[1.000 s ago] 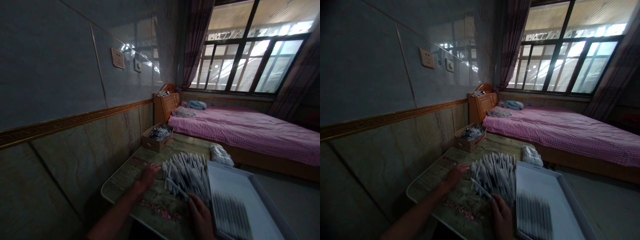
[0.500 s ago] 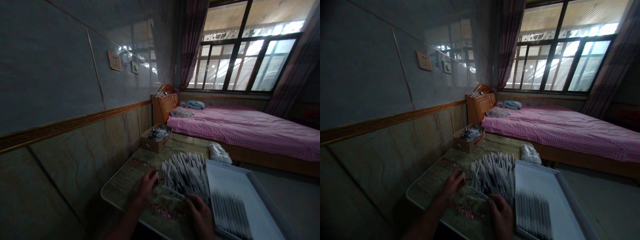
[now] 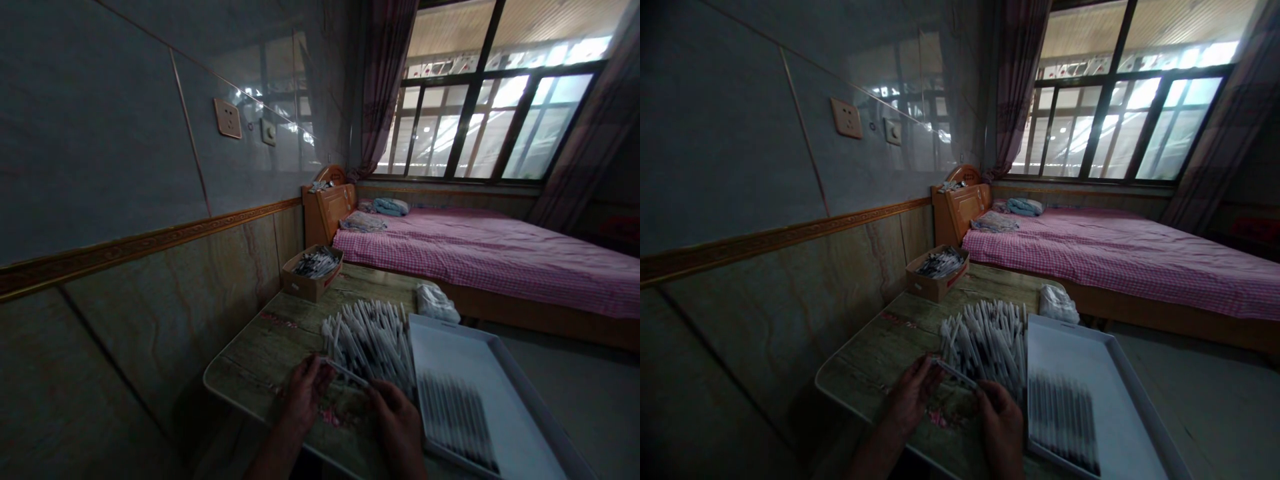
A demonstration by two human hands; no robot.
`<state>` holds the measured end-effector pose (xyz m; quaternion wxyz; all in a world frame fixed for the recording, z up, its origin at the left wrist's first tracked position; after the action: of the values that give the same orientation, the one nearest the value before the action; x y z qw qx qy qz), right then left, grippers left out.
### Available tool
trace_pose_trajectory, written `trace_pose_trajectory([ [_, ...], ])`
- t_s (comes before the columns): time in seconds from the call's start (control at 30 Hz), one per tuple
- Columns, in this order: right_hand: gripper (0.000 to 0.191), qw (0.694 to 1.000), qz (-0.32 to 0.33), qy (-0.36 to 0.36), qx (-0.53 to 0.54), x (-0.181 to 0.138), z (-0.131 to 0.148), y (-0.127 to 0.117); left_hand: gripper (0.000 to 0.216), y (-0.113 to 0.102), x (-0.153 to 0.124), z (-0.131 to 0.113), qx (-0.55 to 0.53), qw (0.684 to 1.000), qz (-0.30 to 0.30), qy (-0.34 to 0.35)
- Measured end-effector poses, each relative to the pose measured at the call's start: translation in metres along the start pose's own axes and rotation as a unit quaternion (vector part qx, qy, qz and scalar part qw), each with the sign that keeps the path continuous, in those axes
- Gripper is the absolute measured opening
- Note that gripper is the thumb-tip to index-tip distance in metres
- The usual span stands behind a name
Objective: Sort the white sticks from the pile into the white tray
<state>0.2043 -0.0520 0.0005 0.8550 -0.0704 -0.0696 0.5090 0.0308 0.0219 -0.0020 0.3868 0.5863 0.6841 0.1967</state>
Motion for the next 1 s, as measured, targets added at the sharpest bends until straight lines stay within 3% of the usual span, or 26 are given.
trace_pose_trajectory([
  [0.23, 0.037, 0.995, 0.043, -0.078, -0.035, -0.001, -0.012, 0.003, 0.042, -0.006, 0.002, -0.008, 0.080, 0.997, 0.021, 0.011],
  [0.4, 0.034, 0.970, 0.090, -0.188, -0.125, -0.005, -0.015, 0.005, 0.048, -0.013, 0.005, -0.020, 0.154, 0.988, 0.017, 0.024],
  [0.53, 0.037, 0.953, 0.090, -0.223, -0.186, -0.008, -0.018, 0.008, 0.048, -0.016, 0.005, -0.024, 0.180, 0.982, 0.025, 0.042],
  [0.67, 0.039, 0.956, 0.094, -0.216, -0.174, -0.009, -0.017, 0.008, 0.047, -0.017, 0.004, -0.024, 0.196, 0.978, 0.043, 0.055],
  [1.0, 0.042, 0.987, 0.096, -0.087, -0.091, -0.004, -0.011, 0.002, 0.043, -0.008, -0.001, -0.017, 0.198, 0.975, 0.059, 0.083],
])
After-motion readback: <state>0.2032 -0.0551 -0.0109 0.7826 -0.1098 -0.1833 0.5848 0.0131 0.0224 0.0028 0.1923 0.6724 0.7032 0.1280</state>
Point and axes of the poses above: each hand's wrist, its own x-axis towards the middle knuckle, its own y-axis out of the palm, z = x × y, the point moved 1 cm from there along x, towards the middle knuckle, and after that the axes turned 2 degrees about -x, right-handed, at the moved point
